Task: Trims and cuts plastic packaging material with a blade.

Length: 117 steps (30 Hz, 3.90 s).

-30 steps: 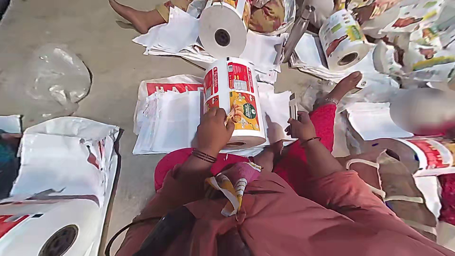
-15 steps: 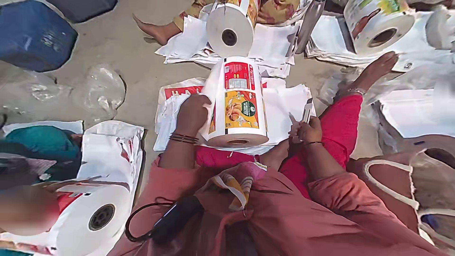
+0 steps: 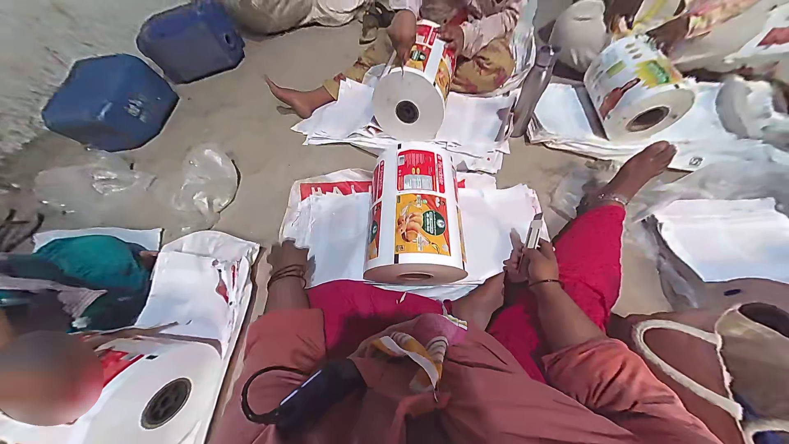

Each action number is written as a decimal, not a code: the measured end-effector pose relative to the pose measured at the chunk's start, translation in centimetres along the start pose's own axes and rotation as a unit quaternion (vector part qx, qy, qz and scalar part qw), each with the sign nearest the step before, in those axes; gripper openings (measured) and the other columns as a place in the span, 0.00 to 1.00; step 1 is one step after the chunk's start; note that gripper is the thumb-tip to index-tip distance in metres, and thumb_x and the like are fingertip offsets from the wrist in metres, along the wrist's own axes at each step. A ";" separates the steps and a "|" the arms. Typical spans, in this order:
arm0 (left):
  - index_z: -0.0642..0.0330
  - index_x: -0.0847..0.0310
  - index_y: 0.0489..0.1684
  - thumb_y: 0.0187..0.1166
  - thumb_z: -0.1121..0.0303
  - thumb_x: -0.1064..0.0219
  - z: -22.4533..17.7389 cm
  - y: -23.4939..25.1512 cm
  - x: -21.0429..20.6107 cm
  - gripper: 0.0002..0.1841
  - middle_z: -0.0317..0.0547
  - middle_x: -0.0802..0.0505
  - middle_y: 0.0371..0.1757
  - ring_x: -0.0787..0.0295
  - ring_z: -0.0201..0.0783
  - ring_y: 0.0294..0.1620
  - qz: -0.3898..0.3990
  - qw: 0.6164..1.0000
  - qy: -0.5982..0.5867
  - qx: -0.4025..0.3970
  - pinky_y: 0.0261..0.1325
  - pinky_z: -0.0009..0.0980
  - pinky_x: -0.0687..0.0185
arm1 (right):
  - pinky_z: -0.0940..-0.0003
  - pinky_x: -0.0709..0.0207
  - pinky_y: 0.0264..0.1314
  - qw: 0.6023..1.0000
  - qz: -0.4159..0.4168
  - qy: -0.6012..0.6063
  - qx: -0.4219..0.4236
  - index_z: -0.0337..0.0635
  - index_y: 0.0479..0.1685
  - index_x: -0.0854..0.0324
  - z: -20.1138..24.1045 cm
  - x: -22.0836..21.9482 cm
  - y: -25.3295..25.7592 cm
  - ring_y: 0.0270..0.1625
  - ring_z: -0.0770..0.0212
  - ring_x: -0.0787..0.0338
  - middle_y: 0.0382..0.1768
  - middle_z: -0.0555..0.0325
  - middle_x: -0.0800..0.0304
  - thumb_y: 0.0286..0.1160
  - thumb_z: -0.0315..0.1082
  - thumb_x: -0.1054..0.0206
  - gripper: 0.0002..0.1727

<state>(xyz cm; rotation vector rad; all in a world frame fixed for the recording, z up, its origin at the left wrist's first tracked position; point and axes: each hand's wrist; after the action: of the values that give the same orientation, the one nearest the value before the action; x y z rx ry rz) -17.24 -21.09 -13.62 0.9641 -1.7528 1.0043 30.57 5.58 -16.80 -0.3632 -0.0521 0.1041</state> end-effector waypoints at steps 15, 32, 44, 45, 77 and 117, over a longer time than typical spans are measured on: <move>0.64 0.48 0.93 0.78 0.35 0.39 -12.5 -9.0 -3.5 0.50 0.51 0.47 0.97 0.58 0.52 0.97 0.070 0.850 -0.160 -0.497 0.94 0.58 0.61 | 0.57 0.16 0.27 0.850 0.207 -0.458 0.159 0.58 0.93 0.40 19.5 -20.3 -1.7 0.26 0.54 0.12 0.55 0.41 0.10 0.91 0.33 0.46 0.31; 0.56 0.47 0.95 0.86 0.39 0.45 -11.6 -6.5 -3.0 0.42 0.51 0.47 0.97 0.54 0.51 0.96 0.148 0.848 -0.255 -0.441 0.93 0.57 0.53 | 0.45 0.14 0.42 0.765 0.146 -0.605 0.164 0.49 0.86 0.30 21.3 -28.2 -1.3 0.41 0.44 0.08 0.61 0.37 0.14 0.91 0.33 0.48 0.25; 0.61 0.38 0.90 0.90 0.44 0.47 -11.6 -6.8 -3.0 0.37 0.58 0.38 0.93 0.46 0.57 0.93 0.108 0.844 -0.263 -0.454 0.91 0.56 0.48 | 0.55 0.17 0.38 0.698 0.199 -0.677 0.123 0.44 0.83 0.31 23.4 -28.7 -2.2 0.34 0.54 0.14 0.52 0.41 0.13 0.93 0.35 0.51 0.23; 0.60 0.37 0.89 0.90 0.44 0.47 -11.6 -6.8 -3.0 0.36 0.58 0.37 0.92 0.45 0.57 0.93 0.103 0.844 -0.266 -0.454 0.91 0.56 0.47 | 0.56 0.18 0.38 0.699 0.200 -0.677 0.113 0.45 0.84 0.32 23.4 -28.7 -2.8 0.34 0.54 0.14 0.52 0.41 0.13 0.93 0.34 0.51 0.23; 0.41 0.15 0.66 0.78 0.34 0.40 -12.6 -12.6 -2.1 0.29 0.49 0.31 0.90 0.47 0.63 0.93 -0.004 0.822 -0.093 -0.561 0.84 0.71 0.48 | 0.77 0.26 0.14 0.928 0.266 -0.257 0.043 0.56 0.93 0.43 11.9 -4.1 -18.6 0.15 0.69 0.21 0.40 0.53 0.08 0.90 0.26 0.52 0.32; 0.48 0.13 0.65 0.84 0.32 0.61 -12.1 -10.6 -0.6 0.38 0.62 0.25 0.83 0.34 0.62 0.86 -0.014 0.753 -0.033 -0.658 0.85 0.58 0.38 | 0.78 0.29 0.15 0.987 0.134 0.073 -0.044 0.60 0.92 0.44 -1.5 2.7 -4.9 0.16 0.71 0.24 0.40 0.56 0.14 0.91 0.30 0.55 0.30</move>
<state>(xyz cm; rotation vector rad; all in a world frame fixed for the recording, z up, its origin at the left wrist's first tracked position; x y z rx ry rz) -3.91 -13.95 -8.15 0.0664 -1.8917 -0.4202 33.78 0.76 -16.36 -0.4640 0.1379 0.3414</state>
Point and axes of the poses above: each hand's wrist, its own y-axis towards the middle knuckle, its own x-axis out of the back of the hand, z = x × y
